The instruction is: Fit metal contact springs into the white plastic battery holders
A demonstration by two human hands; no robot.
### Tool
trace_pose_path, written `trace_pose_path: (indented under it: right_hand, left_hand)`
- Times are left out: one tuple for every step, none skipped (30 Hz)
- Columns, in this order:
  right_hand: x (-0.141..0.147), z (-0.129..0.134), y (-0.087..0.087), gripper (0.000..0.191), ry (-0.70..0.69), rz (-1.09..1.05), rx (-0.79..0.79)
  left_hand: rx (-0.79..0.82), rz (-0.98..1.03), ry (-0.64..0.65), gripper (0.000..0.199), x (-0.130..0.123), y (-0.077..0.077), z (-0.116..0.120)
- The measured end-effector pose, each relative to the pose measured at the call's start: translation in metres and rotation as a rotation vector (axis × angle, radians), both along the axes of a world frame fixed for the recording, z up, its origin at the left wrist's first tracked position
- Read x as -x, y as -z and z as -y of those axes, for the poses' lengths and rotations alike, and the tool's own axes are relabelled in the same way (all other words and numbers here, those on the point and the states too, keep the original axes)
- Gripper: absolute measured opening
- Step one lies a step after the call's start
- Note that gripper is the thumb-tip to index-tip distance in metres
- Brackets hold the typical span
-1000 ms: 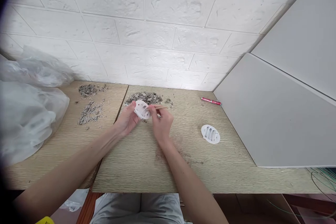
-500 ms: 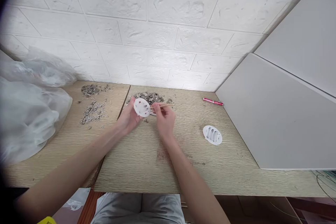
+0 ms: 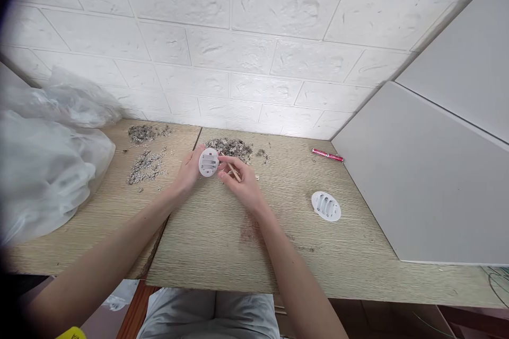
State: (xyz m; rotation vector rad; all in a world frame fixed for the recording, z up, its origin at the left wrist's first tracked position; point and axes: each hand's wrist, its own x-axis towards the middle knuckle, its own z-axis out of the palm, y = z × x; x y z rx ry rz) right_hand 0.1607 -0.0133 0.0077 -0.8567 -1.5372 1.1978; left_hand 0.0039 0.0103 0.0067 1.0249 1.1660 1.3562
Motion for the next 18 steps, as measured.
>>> trace_pose_path:
  right_hand:
    - [0.0,-0.001,0.001,0.034,0.002,-0.017,0.004]
    - [0.001,-0.001,0.002,0.035,0.013,-0.038,0.007]
    - [0.001,-0.002,0.003,0.036,0.028,-0.058,0.007]
    - [0.0,-0.003,0.004,0.036,0.042,-0.077,0.006]
    - [0.0,-0.003,0.004,0.037,0.055,-0.092,0.004]
    - [0.0,-0.003,0.003,0.038,0.063,-0.104,0.001]
    - [0.0,-0.003,0.002,0.039,0.065,-0.112,-0.003]
    - [-0.001,-0.003,0.001,0.04,0.059,-0.115,-0.007]
    - [-0.001,-0.003,0.0,0.042,0.054,-0.112,-0.01]
    - [-0.001,-0.002,-0.001,0.042,0.057,-0.103,-0.013]
    - [-0.001,-0.002,-0.002,0.04,0.068,-0.09,-0.014]
    - [0.0,-0.002,-0.002,0.037,0.091,-0.074,-0.014]
    - [0.0,-0.002,-0.002,0.035,0.127,-0.054,-0.016]
    - [0.0,-0.002,-0.001,0.037,0.176,-0.032,-0.023]
    - [0.0,-0.002,0.0,0.042,0.234,-0.011,-0.038]
    - [-0.001,-0.002,0.002,0.048,0.291,0.006,-0.059]
    - [-0.002,-0.003,0.003,0.053,0.345,0.012,-0.085]
    - [-0.003,-0.004,0.004,0.057,0.389,0.001,-0.11]
  left_hand:
    - [0.022,0.015,-0.021,0.044,0.0,0.001,-0.001]
    - [0.052,0.045,-0.027,0.044,-0.001,0.001,-0.002]
    - [0.089,0.096,-0.016,0.044,-0.002,0.001,-0.002]
    - [0.121,0.173,0.015,0.044,-0.004,0.0,-0.002]
    - [0.146,0.25,0.058,0.044,-0.006,0.0,-0.002]
    - [0.159,0.321,0.106,0.043,-0.008,-0.001,-0.002]
    - [0.166,0.382,0.147,0.043,-0.01,-0.002,-0.001]
    - [0.17,0.431,0.175,0.043,-0.012,-0.003,0.0]
    - [0.175,0.475,0.197,0.042,-0.014,-0.004,0.001]
    - [0.183,0.513,0.214,0.043,-0.015,-0.005,0.002]
    - [0.195,0.543,0.224,0.045,-0.016,-0.006,0.003]
    - [0.205,0.562,0.23,0.047,-0.017,-0.006,0.004]
    - [0.215,0.568,0.235,0.048,-0.017,-0.006,0.004]
    - [0.218,0.564,0.24,0.049,-0.017,-0.005,0.005]
    - [0.213,0.551,0.244,0.048,-0.018,-0.004,0.006]
    - [0.203,0.53,0.245,0.045,-0.018,-0.003,0.006]
    - [0.189,0.501,0.246,0.043,-0.018,-0.002,0.006]
    - [0.173,0.466,0.242,0.04,-0.018,-0.001,0.007]
